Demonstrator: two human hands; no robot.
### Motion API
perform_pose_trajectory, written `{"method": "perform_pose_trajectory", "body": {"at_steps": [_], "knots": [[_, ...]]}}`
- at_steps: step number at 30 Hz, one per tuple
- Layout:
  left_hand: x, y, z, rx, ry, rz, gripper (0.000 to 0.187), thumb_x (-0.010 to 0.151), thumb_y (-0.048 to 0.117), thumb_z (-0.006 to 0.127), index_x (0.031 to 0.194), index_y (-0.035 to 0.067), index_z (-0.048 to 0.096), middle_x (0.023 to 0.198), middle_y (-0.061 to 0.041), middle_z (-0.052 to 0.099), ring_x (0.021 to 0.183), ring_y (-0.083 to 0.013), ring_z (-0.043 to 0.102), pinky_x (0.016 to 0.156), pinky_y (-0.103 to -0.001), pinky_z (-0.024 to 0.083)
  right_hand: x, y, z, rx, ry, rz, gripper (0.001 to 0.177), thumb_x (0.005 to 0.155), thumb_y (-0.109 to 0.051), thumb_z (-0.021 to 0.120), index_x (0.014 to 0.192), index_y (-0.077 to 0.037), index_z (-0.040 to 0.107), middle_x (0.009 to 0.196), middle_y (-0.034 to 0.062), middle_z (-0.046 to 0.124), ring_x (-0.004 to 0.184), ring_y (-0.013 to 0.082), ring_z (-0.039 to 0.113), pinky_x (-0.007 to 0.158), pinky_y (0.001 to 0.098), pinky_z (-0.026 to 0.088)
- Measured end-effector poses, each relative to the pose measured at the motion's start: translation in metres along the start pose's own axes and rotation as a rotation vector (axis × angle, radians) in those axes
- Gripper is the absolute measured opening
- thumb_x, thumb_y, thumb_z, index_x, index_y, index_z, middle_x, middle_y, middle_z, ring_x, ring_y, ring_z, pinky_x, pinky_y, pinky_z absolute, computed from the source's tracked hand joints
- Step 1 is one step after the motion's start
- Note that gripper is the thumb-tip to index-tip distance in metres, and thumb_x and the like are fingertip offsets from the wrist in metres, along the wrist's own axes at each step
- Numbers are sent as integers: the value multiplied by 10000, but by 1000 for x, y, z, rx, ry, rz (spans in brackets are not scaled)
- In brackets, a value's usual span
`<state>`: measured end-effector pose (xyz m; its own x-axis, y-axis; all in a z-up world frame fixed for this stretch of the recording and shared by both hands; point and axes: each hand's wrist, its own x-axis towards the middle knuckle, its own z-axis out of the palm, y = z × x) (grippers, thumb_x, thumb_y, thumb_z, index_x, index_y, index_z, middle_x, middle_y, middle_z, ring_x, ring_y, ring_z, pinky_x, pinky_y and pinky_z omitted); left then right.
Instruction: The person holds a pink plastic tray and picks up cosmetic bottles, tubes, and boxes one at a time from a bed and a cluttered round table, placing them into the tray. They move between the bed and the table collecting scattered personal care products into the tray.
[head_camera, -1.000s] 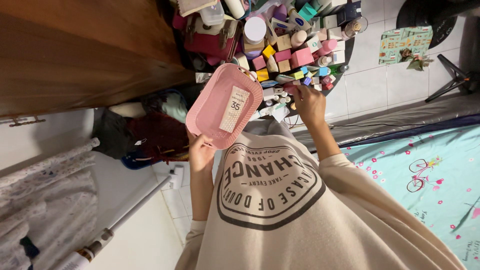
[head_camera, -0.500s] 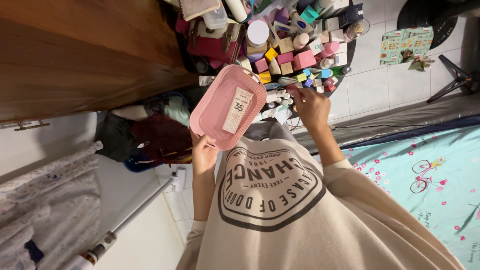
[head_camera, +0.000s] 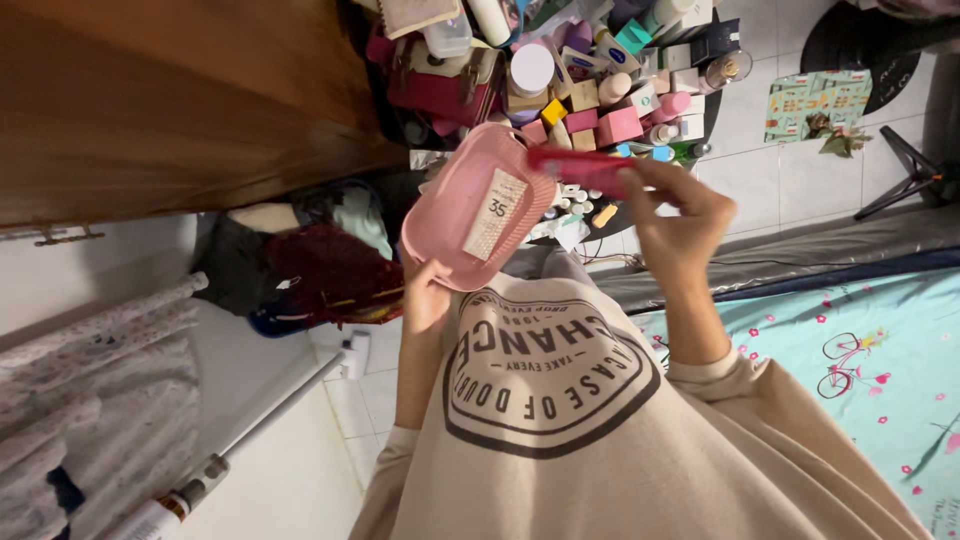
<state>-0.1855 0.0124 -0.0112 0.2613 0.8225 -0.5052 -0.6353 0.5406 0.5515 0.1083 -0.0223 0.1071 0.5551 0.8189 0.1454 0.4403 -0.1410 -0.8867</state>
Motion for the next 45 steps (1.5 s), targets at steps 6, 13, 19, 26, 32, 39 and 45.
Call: {"method": "perform_pose_trajectory", "body": {"at_steps": [6, 13, 19, 26, 32, 39, 45], "knots": [[-3, -3, 19, -18, -16, -45, 818, 720, -97, 483, 1512, 89, 395, 1358, -110, 550, 1218, -237, 573, 1014, -368, 508, 0, -19, 50, -33, -106, -127, 160, 944, -68, 800, 1069, 27, 768, 978, 139, 788, 804, 159, 767, 706, 279, 627], [-7, -10, 0, -109, -41, -95, 647, 757, -85, 504, 1385, 68, 485, 1250, -108, 568, 1140, -245, 589, 1003, -424, 511, 16, -7, 56, -128, -292, -209, 176, 945, -64, 784, 1108, 1, 786, 914, 163, 768, 723, 180, 756, 647, 286, 584], [-7, -2, -25, -131, -39, -62, 563, 754, -65, 508, 1302, 57, 539, 1222, -101, 583, 1130, -258, 595, 993, -451, 503, 55, 71, 11, -180, -168, -105, 190, 978, -70, 740, 1163, -71, 781, 925, 110, 790, 800, 189, 770, 700, 287, 594], [-4, 3, -44, -116, -40, -18, 521, 830, -74, 526, 1342, 18, 519, 1313, -128, 565, 1238, -290, 559, 1066, -486, 485, 33, 216, 66, -713, -400, -319, 176, 802, -173, 803, 938, -67, 770, 992, 127, 726, 938, 325, 688, 776, 456, 569], [-8, 4, -34, -121, -2, -32, 645, 762, -62, 507, 1386, 105, 495, 1327, -92, 559, 1237, -276, 554, 1042, -495, 483, 30, 272, 89, -928, -465, -354, 54, 783, -84, 712, 763, -125, 742, 921, 86, 706, 936, 276, 699, 735, 390, 572], [-8, 1, -32, -127, 33, -58, 656, 745, -57, 495, 1382, 98, 480, 1303, -108, 571, 1198, -285, 580, 1005, -506, 510, 32, 275, 99, -846, -480, -418, 93, 782, -77, 691, 792, -140, 759, 858, 79, 702, 847, 269, 700, 704, 403, 565], [-6, -4, -46, -148, 16, -50, 642, 793, -70, 502, 1419, 68, 479, 1259, -134, 570, 1143, -291, 586, 992, -512, 522, 30, 270, 101, -775, -446, -478, 114, 783, -57, 681, 812, -135, 759, 862, 75, 704, 855, 274, 699, 732, 402, 572]]}}
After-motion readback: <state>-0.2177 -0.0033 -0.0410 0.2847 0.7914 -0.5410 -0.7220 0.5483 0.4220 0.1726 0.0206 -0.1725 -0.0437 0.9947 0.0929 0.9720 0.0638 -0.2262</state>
